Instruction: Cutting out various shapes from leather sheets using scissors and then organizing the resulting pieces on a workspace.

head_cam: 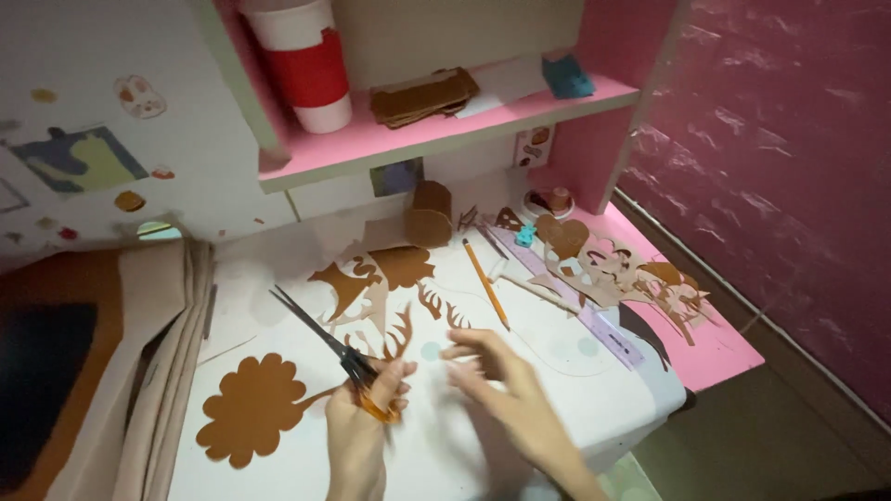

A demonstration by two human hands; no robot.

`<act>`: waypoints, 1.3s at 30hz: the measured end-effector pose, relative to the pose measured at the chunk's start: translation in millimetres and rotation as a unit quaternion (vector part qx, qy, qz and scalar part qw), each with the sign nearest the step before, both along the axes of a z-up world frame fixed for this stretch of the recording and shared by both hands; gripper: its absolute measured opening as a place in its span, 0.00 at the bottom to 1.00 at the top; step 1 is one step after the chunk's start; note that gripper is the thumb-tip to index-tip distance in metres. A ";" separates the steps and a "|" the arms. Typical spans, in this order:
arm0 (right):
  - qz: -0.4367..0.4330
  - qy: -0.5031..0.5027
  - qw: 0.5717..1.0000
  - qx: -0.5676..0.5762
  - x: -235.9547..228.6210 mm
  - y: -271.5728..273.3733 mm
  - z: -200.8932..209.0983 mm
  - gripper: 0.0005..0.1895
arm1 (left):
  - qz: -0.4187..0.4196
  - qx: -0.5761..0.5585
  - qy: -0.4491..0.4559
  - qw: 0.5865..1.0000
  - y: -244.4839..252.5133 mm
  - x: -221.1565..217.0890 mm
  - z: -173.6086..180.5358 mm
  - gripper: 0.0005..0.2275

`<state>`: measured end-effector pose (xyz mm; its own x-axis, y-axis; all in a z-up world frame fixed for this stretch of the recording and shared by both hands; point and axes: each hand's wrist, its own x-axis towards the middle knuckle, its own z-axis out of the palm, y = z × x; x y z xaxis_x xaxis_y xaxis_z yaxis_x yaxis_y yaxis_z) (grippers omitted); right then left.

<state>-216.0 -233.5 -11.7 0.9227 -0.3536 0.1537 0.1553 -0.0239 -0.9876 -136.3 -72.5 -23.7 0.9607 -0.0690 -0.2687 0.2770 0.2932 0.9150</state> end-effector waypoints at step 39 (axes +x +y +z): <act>0.009 0.234 0.885 -0.402 106.2 -54.3 -40.1 0.13 | -0.223 0.152 0.021 0.963 19.0 91.3 -6.5 0.13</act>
<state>-109.8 -287.7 -51.8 0.9561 -0.2884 -0.0508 -0.2586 -0.7499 -0.6090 -45.0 -53.5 -30.2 0.8416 -0.3843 -0.3796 0.3520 -0.1427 0.9250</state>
